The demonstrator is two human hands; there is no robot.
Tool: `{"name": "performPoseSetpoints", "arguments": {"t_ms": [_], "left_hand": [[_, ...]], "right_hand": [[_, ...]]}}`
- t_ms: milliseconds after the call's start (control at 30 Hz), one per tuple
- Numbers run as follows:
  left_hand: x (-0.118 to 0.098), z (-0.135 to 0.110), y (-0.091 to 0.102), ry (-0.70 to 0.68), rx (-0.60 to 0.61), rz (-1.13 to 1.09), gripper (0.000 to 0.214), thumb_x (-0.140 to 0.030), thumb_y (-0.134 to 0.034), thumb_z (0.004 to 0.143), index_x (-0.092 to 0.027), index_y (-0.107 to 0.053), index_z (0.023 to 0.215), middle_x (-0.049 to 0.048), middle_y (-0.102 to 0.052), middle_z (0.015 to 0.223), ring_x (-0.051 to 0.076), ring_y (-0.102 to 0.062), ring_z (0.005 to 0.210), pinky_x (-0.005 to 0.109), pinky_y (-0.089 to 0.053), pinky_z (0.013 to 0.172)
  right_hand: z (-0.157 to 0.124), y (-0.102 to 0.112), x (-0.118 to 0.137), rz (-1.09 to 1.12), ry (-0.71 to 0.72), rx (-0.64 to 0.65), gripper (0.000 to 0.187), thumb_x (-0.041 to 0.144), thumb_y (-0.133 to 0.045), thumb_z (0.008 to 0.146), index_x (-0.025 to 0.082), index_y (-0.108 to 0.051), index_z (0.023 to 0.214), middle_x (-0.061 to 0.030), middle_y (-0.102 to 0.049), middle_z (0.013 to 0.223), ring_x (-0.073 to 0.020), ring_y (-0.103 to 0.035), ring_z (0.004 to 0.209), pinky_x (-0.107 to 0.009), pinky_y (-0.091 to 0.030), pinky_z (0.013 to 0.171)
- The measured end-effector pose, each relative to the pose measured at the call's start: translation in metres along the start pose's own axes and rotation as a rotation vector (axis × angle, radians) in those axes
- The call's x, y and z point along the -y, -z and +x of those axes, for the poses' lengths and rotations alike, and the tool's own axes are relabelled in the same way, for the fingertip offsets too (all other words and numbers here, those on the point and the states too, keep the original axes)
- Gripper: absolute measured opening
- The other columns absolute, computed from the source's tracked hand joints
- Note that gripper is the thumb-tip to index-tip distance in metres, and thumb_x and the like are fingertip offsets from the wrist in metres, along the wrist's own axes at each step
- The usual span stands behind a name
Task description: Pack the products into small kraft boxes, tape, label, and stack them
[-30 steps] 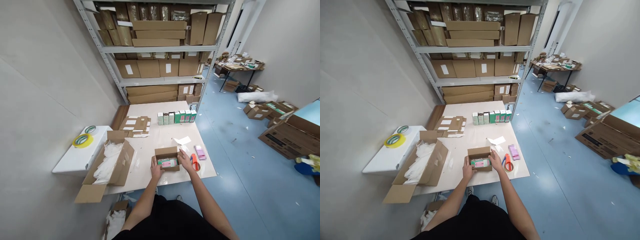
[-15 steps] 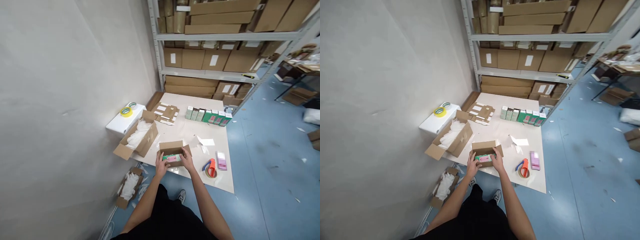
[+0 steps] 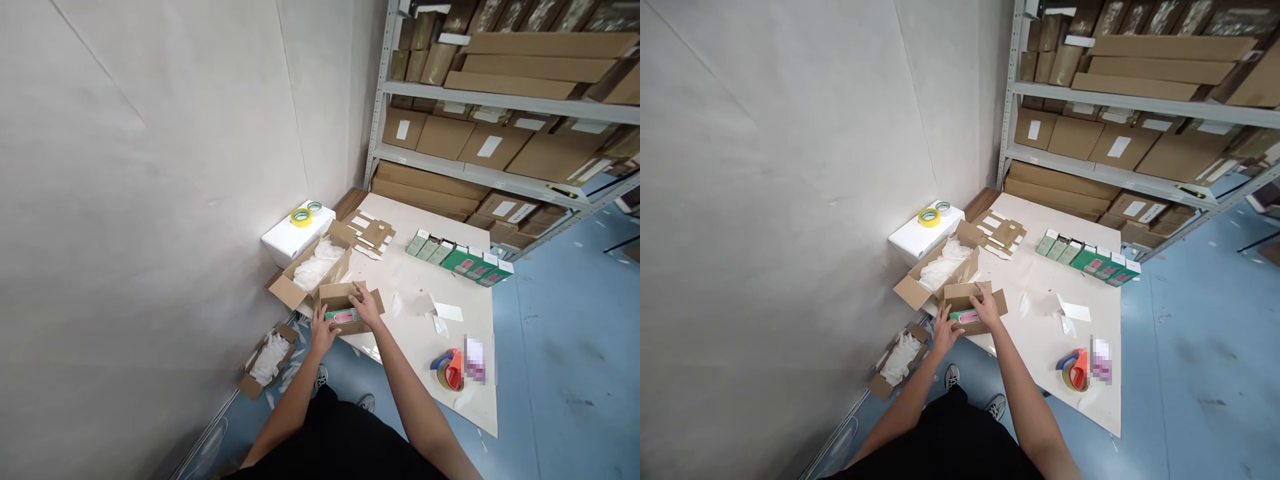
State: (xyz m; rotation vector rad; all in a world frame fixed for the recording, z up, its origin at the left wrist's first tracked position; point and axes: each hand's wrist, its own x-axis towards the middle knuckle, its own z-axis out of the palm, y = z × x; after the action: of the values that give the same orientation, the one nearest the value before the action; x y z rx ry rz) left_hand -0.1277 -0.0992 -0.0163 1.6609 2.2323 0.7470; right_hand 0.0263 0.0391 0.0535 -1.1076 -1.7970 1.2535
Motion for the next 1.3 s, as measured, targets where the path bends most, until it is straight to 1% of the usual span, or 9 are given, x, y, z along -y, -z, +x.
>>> {"name": "performPoseSetpoints", "arguments": {"t_ms": [200, 367, 500, 633, 767, 867, 1000, 1167, 1300], "left_hand": [[0.019, 0.002, 0.009, -0.015, 0.023, -0.045, 0.014, -0.022, -0.083, 0.074, -0.022, -0.071, 0.081, 0.0053, -0.040, 0.164, 0.041, -0.028, 0.153, 0.062, -0.035, 0.118], [0.037, 0.009, 0.015, -0.011, 0.042, -0.071, 0.013, -0.022, -0.083, 0.074, -0.022, -0.071, 0.080, 0.0052, -0.039, 0.165, 0.040, -0.026, 0.154, 0.063, -0.035, 0.117], [0.052, 0.011, 0.023, -0.012, 0.038, -0.115, 0.013, -0.021, -0.084, 0.075, -0.022, -0.072, 0.080, 0.0050, -0.038, 0.165, 0.039, -0.025, 0.155, 0.062, -0.034, 0.117], [0.059, 0.011, 0.030, -0.028, 0.051, -0.152, 0.013, -0.019, -0.084, 0.074, -0.021, -0.072, 0.078, 0.0049, -0.038, 0.165, 0.038, -0.024, 0.155, 0.061, -0.035, 0.117], [0.061, 0.011, 0.033, -0.024, 0.063, -0.180, 0.014, -0.019, -0.085, 0.074, -0.021, -0.072, 0.078, 0.0050, -0.039, 0.164, 0.038, -0.024, 0.155, 0.061, -0.035, 0.117], [0.063, 0.011, 0.035, -0.017, 0.070, -0.193, 0.013, -0.019, -0.084, 0.075, -0.021, -0.072, 0.077, 0.0043, -0.039, 0.164, 0.037, -0.025, 0.155, 0.062, -0.034, 0.118], [0.065, 0.010, 0.038, -0.022, 0.068, -0.206, 0.011, -0.020, -0.083, 0.076, -0.023, -0.073, 0.079, 0.0042, -0.039, 0.165, 0.037, -0.026, 0.155, 0.063, -0.033, 0.118], [0.062, 0.009, 0.033, -0.013, 0.059, -0.185, 0.010, -0.020, -0.081, 0.076, -0.023, -0.072, 0.079, 0.0032, -0.042, 0.163, 0.037, -0.025, 0.155, 0.064, -0.032, 0.119], [0.057, 0.009, 0.025, 0.002, 0.021, -0.143, 0.007, -0.021, -0.078, 0.078, -0.024, -0.071, 0.079, 0.0034, -0.042, 0.163, 0.040, -0.026, 0.154, 0.066, -0.033, 0.118]], "right_hand": [[0.066, -0.068, 0.014, -0.134, 0.076, 0.110, 0.057, 0.027, -0.059, 0.087, 0.025, -0.057, 0.144, -0.0110, -0.057, 0.149, -0.0256, -0.057, 0.133, -0.043, -0.053, 0.105], [0.125, -0.118, 0.022, -0.424, 0.179, 0.241, 0.050, 0.017, -0.060, 0.084, 0.017, -0.065, 0.133, -0.0141, -0.059, 0.146, -0.0254, -0.052, 0.139, -0.041, -0.040, 0.119], [0.160, -0.140, 0.021, -0.688, 0.158, 0.378, 0.049, 0.012, -0.062, 0.082, 0.018, -0.067, 0.131, -0.0133, -0.058, 0.146, -0.0251, -0.057, 0.133, -0.037, -0.043, 0.116], [0.184, -0.160, 0.019, -0.958, 0.068, 0.508, 0.067, 0.011, -0.071, 0.075, 0.021, -0.061, 0.140, -0.0158, -0.051, 0.153, -0.0283, -0.062, 0.125, -0.036, -0.051, 0.103], [0.203, -0.178, 0.015, -1.077, -0.029, 0.567, 0.084, 0.018, -0.083, 0.067, 0.024, -0.056, 0.146, -0.0185, -0.042, 0.160, -0.0306, -0.069, 0.110, -0.036, -0.056, 0.089], [0.211, -0.187, 0.013, -1.073, -0.010, 0.524, 0.069, 0.015, -0.076, 0.074, 0.023, -0.062, 0.141, -0.0188, -0.050, 0.155, -0.0277, -0.072, 0.103, -0.035, -0.055, 0.088], [0.213, -0.186, 0.013, -1.051, 0.045, 0.481, 0.041, 0.012, -0.059, 0.087, 0.022, -0.074, 0.123, -0.0128, -0.072, 0.127, -0.0254, -0.070, 0.107, -0.033, -0.052, 0.093], [0.208, -0.168, 0.023, -1.028, 0.070, 0.422, 0.027, 0.014, -0.057, 0.090, 0.020, -0.079, 0.104, -0.0132, -0.078, 0.110, -0.0264, -0.070, 0.103, -0.032, -0.049, 0.089], [0.200, -0.146, 0.035, -1.001, 0.074, 0.370, 0.023, 0.016, -0.055, 0.092, 0.019, -0.078, 0.095, -0.0141, -0.078, 0.105, -0.0261, -0.070, 0.098, -0.031, -0.048, 0.084]]}}
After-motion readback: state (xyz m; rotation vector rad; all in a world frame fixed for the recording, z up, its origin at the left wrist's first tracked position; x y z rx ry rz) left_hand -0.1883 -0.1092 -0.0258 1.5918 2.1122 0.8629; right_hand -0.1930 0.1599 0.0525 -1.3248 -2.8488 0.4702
